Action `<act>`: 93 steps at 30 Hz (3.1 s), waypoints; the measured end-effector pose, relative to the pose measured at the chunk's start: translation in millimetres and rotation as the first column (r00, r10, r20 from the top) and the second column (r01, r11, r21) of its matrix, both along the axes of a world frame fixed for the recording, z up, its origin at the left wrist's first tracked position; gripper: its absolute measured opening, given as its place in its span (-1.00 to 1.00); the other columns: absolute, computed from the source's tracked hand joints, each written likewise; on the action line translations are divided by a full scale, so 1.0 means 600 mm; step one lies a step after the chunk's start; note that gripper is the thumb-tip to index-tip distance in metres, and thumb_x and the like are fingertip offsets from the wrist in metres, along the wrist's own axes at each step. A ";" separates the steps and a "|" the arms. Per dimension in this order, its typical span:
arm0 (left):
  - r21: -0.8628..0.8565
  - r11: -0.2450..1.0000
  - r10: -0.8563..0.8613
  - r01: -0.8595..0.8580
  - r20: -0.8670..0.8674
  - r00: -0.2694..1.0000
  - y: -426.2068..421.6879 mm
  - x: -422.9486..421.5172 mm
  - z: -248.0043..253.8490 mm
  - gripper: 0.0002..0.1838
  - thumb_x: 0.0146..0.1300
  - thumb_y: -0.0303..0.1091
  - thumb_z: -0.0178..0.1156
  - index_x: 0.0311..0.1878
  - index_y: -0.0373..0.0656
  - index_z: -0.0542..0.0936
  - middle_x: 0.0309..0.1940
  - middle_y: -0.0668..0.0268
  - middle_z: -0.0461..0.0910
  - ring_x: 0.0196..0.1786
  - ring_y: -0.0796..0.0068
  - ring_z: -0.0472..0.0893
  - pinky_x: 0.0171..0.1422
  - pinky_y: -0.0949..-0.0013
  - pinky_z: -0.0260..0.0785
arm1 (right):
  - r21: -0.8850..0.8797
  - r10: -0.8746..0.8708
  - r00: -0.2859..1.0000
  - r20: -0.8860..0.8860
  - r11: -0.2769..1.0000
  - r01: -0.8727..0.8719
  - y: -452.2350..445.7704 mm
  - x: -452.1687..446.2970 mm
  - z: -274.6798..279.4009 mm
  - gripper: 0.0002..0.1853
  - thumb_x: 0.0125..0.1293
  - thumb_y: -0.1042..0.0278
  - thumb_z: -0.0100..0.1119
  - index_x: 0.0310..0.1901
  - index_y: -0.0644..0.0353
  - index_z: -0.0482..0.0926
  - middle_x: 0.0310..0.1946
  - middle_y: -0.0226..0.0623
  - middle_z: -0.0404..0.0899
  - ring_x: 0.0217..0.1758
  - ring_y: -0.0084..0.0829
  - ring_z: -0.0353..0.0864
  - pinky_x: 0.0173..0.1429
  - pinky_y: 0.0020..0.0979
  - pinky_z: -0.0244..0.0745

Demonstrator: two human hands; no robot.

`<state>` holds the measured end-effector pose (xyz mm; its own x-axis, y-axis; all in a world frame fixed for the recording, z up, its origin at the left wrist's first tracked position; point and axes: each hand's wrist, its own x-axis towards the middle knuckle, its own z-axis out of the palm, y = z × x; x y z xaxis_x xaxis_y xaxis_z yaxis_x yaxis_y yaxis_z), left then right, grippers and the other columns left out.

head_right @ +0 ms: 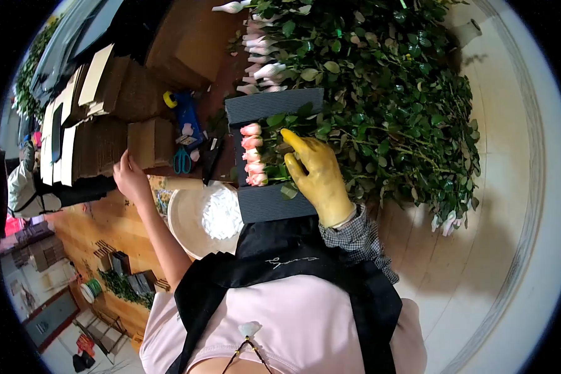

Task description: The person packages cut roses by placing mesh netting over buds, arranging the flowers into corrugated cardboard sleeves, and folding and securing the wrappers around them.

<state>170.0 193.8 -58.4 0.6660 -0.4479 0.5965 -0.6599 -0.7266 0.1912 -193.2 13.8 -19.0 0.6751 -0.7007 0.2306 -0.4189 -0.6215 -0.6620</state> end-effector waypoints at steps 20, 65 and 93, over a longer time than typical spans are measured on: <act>0.094 0.267 -0.785 0.959 -0.557 0.273 -0.176 -0.266 -0.024 -0.08 -0.04 0.00 0.51 0.33 -0.31 0.38 0.41 -0.05 0.26 0.43 -0.13 0.28 0.54 0.00 0.12 | 0.573 -0.062 0.967 -0.245 0.796 0.196 -0.022 0.080 -0.111 -0.63 0.28 0.06 0.25 -0.04 0.16 0.63 -0.19 -0.01 0.70 -0.14 0.03 0.68 -0.04 -0.08 0.57; 0.330 0.103 -0.633 0.938 -0.706 0.318 -0.206 -0.243 0.033 -0.22 -0.20 0.01 0.56 0.20 0.05 0.59 0.30 0.04 0.35 0.29 0.03 0.47 0.24 0.16 0.50 | -0.255 0.222 0.941 -0.257 0.923 -0.288 -0.205 0.132 -0.018 -0.22 0.15 -0.05 0.40 0.33 0.12 0.36 0.05 -0.01 0.62 0.10 -0.10 0.63 0.14 -0.15 0.51; -0.017 0.744 -0.606 0.668 -0.438 0.664 -0.095 -0.302 -0.069 -0.43 0.05 -0.14 0.43 0.13 -0.15 0.60 0.35 0.27 0.46 0.46 0.24 0.35 0.59 -0.05 -0.01 | 0.212 0.267 0.921 -0.283 0.954 -0.211 -0.145 0.013 -0.006 -0.39 0.28 0.29 0.37 0.35 0.13 0.43 -0.31 -0.15 0.65 -0.28 -0.30 0.65 -0.12 -0.32 0.61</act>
<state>-11.1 137.0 -99.9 0.3433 -0.9046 0.2526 -0.8594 -0.1940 0.4731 -185.5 -73.3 -22.4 0.8451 -0.5200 -0.1242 -0.4712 -0.6148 -0.6325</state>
